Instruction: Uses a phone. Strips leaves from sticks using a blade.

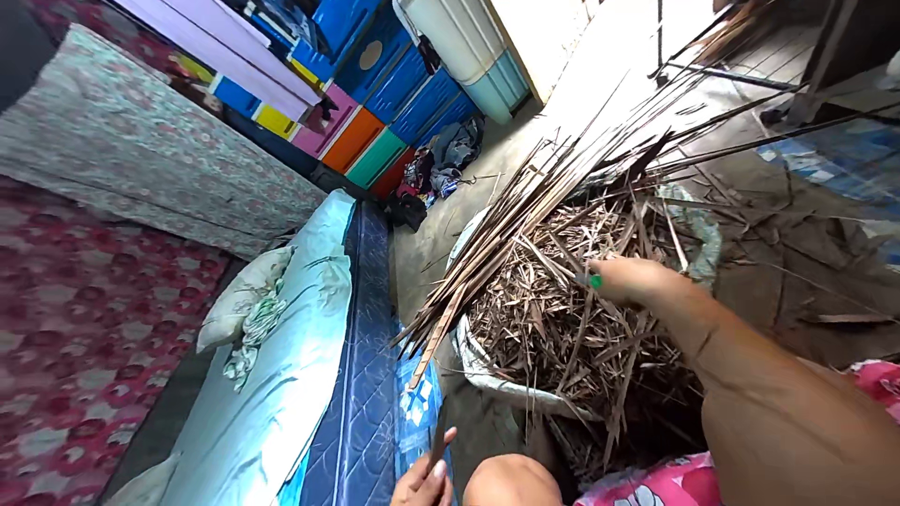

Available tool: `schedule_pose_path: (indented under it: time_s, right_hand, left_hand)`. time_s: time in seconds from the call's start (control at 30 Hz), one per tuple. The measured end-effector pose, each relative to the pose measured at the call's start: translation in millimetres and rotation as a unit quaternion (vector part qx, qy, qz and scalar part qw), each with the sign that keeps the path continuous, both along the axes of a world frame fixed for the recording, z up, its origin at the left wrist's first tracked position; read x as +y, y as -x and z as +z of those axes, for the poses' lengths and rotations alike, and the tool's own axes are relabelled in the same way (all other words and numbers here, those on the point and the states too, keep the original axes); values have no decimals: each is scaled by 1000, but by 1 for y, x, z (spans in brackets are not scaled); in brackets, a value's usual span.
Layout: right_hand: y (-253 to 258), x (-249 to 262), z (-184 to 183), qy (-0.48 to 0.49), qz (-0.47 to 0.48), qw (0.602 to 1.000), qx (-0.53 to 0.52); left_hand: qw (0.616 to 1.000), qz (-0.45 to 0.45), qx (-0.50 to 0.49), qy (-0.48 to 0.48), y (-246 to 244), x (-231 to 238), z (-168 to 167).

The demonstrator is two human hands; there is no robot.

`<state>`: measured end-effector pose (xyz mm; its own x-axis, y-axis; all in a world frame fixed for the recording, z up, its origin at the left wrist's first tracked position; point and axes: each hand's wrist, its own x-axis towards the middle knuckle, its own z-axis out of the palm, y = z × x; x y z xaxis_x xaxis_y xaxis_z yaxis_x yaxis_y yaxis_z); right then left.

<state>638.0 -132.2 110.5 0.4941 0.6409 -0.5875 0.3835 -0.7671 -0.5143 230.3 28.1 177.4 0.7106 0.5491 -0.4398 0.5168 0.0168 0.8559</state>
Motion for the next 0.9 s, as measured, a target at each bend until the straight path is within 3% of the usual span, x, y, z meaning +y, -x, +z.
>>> schedule_pose_path:
  time_s: [0.17,0.27,0.33,0.4,0.47,0.53,0.67,0.9]
  right_hand:
    - [21,9,19,4,-23,996,-81]
    - [16,1,21,-137,-66,987,-55]
    - [12,-2,20,-269,-92,958,34]
    - [16,-2,19,-369,-102,905,187]
    - [25,-1,21,-409,-70,840,349]
    - [38,4,20,-437,-29,803,405]
    - [57,16,18,-442,5,808,390]
    - [61,16,18,-431,-44,820,375]
  left_hand:
    - [998,4,-44,37,-47,-21,-10]
    - [997,17,-58,45,-68,-27,-15]
    - [996,30,-71,52,-79,-30,-19]
    - [995,41,-77,56,-87,-32,-21]
    - [995,47,-76,49,-93,-35,-23]
    - [995,50,-75,47,-97,-39,-25]
    - [995,50,-69,58,-102,-47,-29]
    - [994,43,-83,62,-101,-52,-28]
